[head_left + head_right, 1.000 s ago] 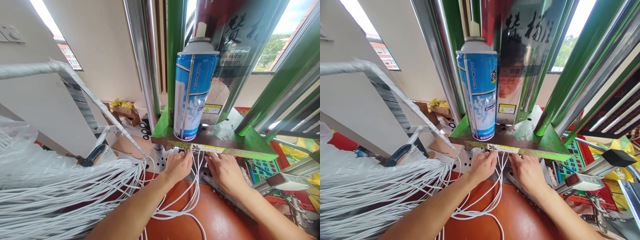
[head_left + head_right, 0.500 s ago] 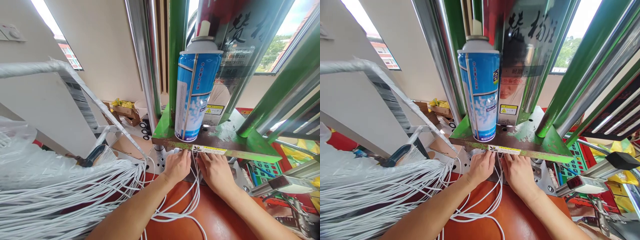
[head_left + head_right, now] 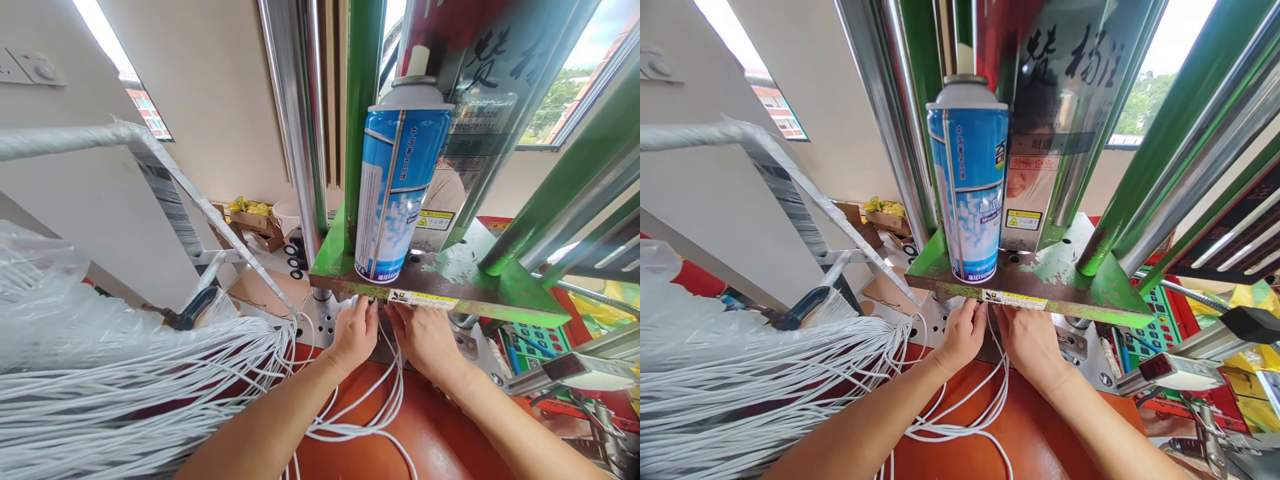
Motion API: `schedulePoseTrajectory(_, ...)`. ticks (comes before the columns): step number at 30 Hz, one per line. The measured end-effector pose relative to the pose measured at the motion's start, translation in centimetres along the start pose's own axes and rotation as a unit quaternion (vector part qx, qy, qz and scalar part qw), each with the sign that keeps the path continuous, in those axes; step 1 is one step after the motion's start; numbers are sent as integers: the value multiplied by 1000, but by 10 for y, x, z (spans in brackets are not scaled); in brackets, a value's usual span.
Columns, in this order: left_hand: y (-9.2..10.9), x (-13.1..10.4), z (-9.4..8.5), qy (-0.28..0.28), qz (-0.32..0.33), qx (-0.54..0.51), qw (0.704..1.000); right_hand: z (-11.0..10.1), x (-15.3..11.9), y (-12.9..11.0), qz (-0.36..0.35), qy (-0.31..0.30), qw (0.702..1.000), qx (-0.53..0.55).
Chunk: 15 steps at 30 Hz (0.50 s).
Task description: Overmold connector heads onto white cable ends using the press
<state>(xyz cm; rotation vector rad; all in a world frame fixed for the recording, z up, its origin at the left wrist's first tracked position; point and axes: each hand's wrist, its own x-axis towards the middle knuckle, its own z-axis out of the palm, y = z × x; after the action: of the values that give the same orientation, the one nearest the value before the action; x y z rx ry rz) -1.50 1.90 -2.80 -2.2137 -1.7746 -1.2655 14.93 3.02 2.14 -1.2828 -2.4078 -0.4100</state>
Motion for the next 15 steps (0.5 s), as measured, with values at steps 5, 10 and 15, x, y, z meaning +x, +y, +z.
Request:
schedulePoseTrajectory(5, 6, -5, 5, -9, -40, -126, 991, 6, 9, -5, -19, -12, 999, 38)
schedulePoseTrajectory(10, 10, -6, 3, -2, -57, -183, 982, 8, 13, 2, -13, -2, 997, 71)
schedulePoseTrajectory(15, 10, -3, -7, 41, -35, -87, 995, -14, -8, 3, 3, 14, 996, 89)
